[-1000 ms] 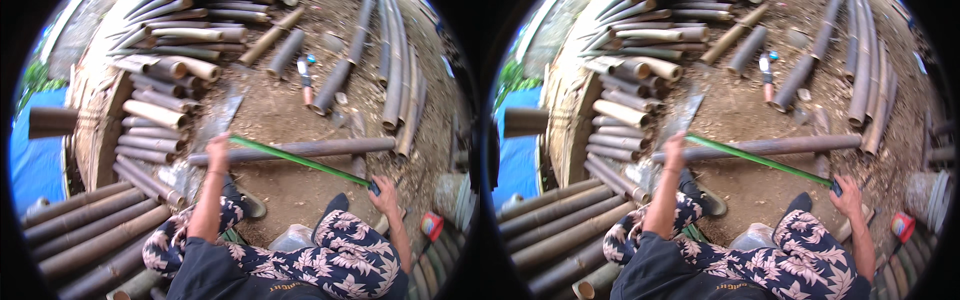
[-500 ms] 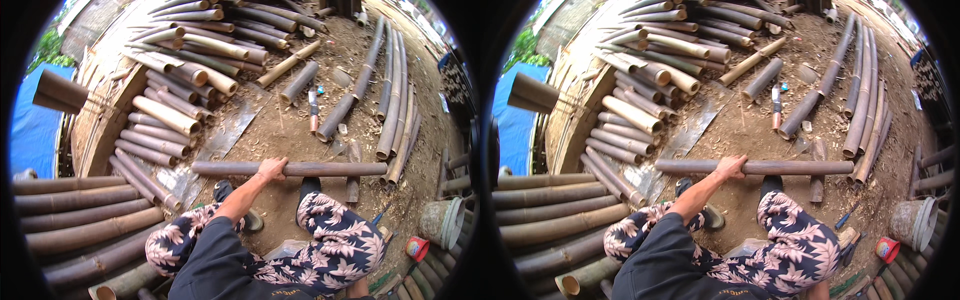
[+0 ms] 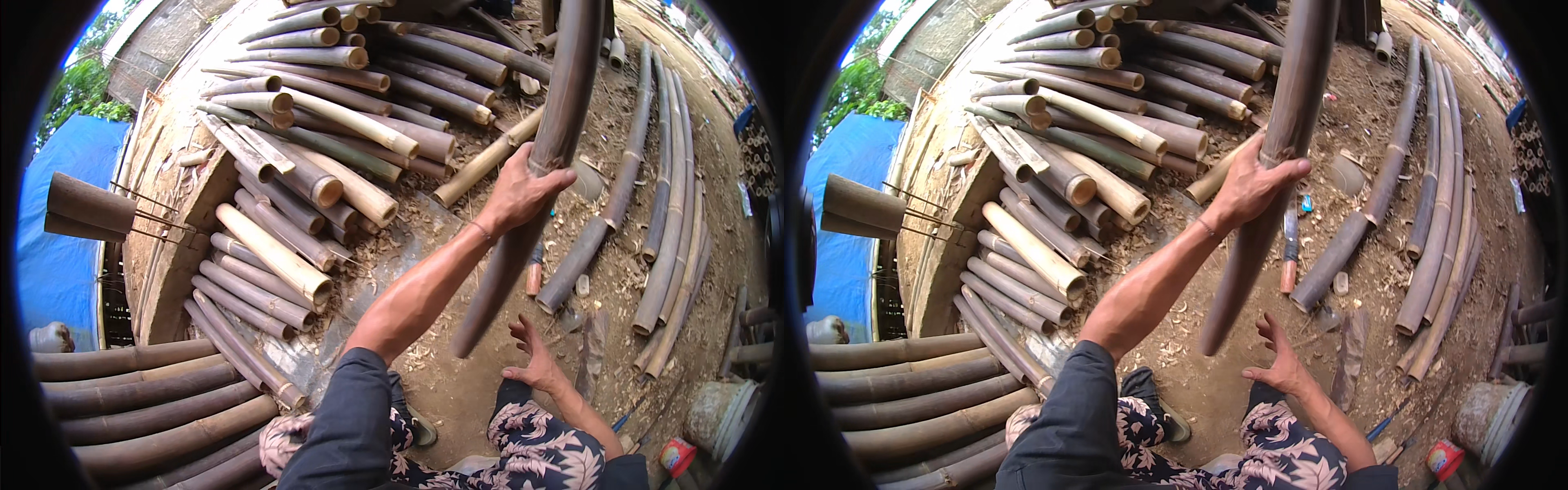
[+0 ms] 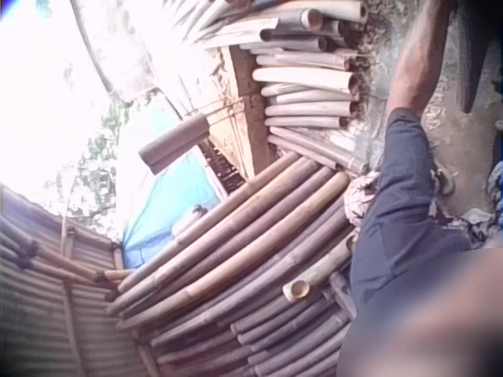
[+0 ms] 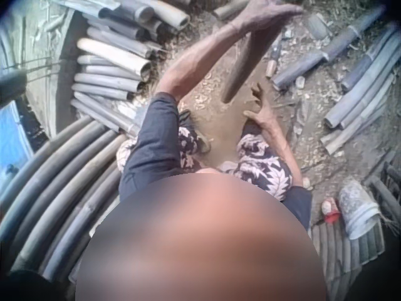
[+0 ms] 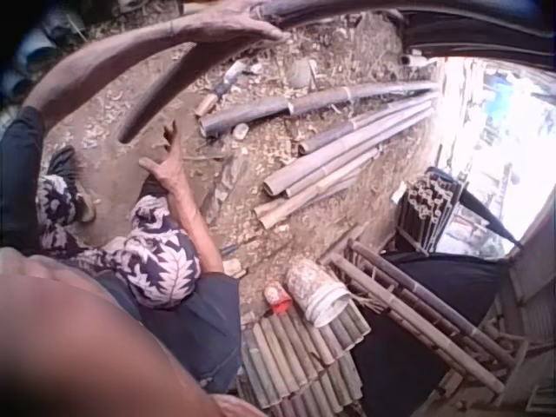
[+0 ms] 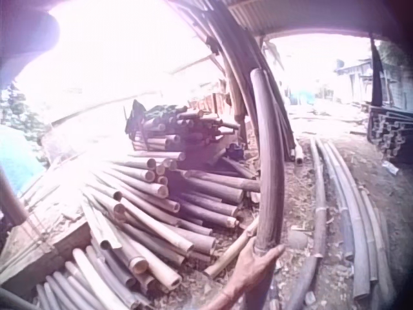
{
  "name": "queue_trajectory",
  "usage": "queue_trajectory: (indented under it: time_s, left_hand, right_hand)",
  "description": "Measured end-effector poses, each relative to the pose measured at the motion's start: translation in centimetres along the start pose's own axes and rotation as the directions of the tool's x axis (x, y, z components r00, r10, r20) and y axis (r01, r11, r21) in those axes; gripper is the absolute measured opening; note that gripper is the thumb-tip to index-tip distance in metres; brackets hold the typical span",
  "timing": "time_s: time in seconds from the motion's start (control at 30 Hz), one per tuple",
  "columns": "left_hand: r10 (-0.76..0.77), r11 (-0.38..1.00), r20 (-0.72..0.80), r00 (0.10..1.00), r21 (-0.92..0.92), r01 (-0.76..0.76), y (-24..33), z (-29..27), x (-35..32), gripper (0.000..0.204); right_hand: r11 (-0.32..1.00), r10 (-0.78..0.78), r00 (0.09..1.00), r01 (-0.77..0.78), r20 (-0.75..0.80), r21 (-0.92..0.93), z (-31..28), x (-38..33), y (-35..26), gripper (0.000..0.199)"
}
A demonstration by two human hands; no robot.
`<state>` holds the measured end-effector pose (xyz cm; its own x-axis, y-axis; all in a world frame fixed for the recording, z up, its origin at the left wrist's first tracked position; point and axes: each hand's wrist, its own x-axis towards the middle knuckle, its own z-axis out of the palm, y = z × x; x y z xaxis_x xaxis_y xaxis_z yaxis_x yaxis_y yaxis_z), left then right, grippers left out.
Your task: The person selects bamboo poles from a pile, measures them with a tape measure, and cuts them to size using a hand saw. The person sits on the ground in a workshop area, repeatedly measuring and sawing different bamboo pieces.
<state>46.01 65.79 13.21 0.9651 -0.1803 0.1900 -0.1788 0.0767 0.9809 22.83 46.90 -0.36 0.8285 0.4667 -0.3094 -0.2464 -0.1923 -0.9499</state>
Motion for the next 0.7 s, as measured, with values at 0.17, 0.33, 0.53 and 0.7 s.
queue_trajectory:
  time_s: [0.17,0.33,0.53,0.7]
  left_hand:
    - [0.057,0.926,-0.309,0.949,-0.338,-0.166,5.4,-4.6,5.7,0.047]
    - [0.084,0.985,-0.230,0.970,-0.125,-0.116,9.2,-13.7,7.4,0.088]
    - [-0.166,0.945,0.019,0.986,0.289,0.153,12.3,-26.2,0.2,0.065]
    - [-0.375,0.844,-0.193,0.907,0.333,0.420,5.0,-35.4,-12.9,0.045]
  right_hand:
    - [0.969,-0.013,0.943,-0.071,-0.332,-0.238,-2.0,3.6,-5.6,0.099]
    - [0.874,-0.269,0.879,0.052,-0.393,-0.483,-5.9,3.9,-17.4,0.085]
    - [0.816,-0.326,0.870,0.060,-0.371,-0.574,-3.5,8.0,-30.2,0.085]
    - [0.852,-0.256,0.923,0.075,-0.288,-0.518,0.0,19.2,-39.5,0.085]
